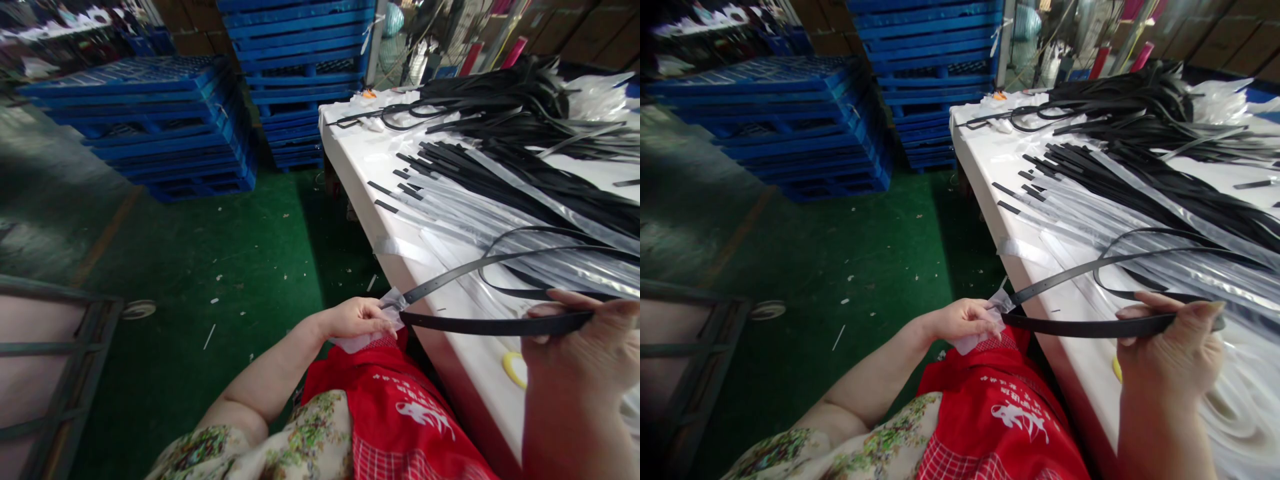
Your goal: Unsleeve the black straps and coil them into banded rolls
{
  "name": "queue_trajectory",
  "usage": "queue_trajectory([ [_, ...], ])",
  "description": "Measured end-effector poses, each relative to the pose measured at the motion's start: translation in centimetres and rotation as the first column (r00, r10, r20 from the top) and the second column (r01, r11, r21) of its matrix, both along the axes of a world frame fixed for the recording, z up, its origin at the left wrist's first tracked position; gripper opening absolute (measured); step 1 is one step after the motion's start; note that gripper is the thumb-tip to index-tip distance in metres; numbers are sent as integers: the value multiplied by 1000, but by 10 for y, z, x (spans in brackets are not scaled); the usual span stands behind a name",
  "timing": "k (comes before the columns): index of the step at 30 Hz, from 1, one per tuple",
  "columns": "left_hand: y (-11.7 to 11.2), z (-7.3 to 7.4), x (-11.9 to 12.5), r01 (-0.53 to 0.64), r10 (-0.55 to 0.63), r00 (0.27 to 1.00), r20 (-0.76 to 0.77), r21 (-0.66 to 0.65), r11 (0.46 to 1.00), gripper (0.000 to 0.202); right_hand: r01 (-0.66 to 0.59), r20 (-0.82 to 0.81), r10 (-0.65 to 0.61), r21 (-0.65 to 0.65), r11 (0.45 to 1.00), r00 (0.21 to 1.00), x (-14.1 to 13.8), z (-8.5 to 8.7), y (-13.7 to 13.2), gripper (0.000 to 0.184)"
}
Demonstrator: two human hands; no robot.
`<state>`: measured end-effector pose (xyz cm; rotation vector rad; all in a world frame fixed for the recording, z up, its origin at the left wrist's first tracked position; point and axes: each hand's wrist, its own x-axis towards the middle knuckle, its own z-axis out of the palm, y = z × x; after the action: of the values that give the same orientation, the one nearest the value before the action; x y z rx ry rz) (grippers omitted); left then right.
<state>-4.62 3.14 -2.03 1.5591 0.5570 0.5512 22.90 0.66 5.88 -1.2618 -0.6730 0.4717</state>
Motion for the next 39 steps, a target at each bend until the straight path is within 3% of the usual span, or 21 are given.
queue_trajectory([
  [5, 1, -1, 0, 14, -14, 1000, 14, 26, 1000, 43, -50, -30, 51, 35, 998, 998, 3, -6, -1, 59],
  [10, 2, -9, -1, 24, -21, 999, -40, 73, 997, 43, 14, -8, -13, 68, 998, 1000, 10, -4, -3, 58],
  [20, 3, -10, 2, 16, -11, 999, -41, 128, 992, 42, -38, -75, 37, -11, 999, 996, 1, -5, -5, 51],
  [23, 2, -8, 1, 30, -22, 998, -53, 159, 987, 49, -31, -91, 30, -19, 999, 995, 2, -6, -6, 53],
  [26, 0, -7, 0, 63, -50, 996, -77, 166, 984, 60, -55, -72, 47, -114, 992, 996, 4, -7, -5, 52],
  [29, -2, -5, 1, 79, -67, 994, -90, 136, 988, 65, -74, -53, 65, -187, 979, 996, 6, -10, -5, 56],
  [39, -8, 6, 5, 93, -89, 995, 49, -82, 992, 63, -84, -52, 78, -116, 990, 996, 11, -13, -2, 55],
])
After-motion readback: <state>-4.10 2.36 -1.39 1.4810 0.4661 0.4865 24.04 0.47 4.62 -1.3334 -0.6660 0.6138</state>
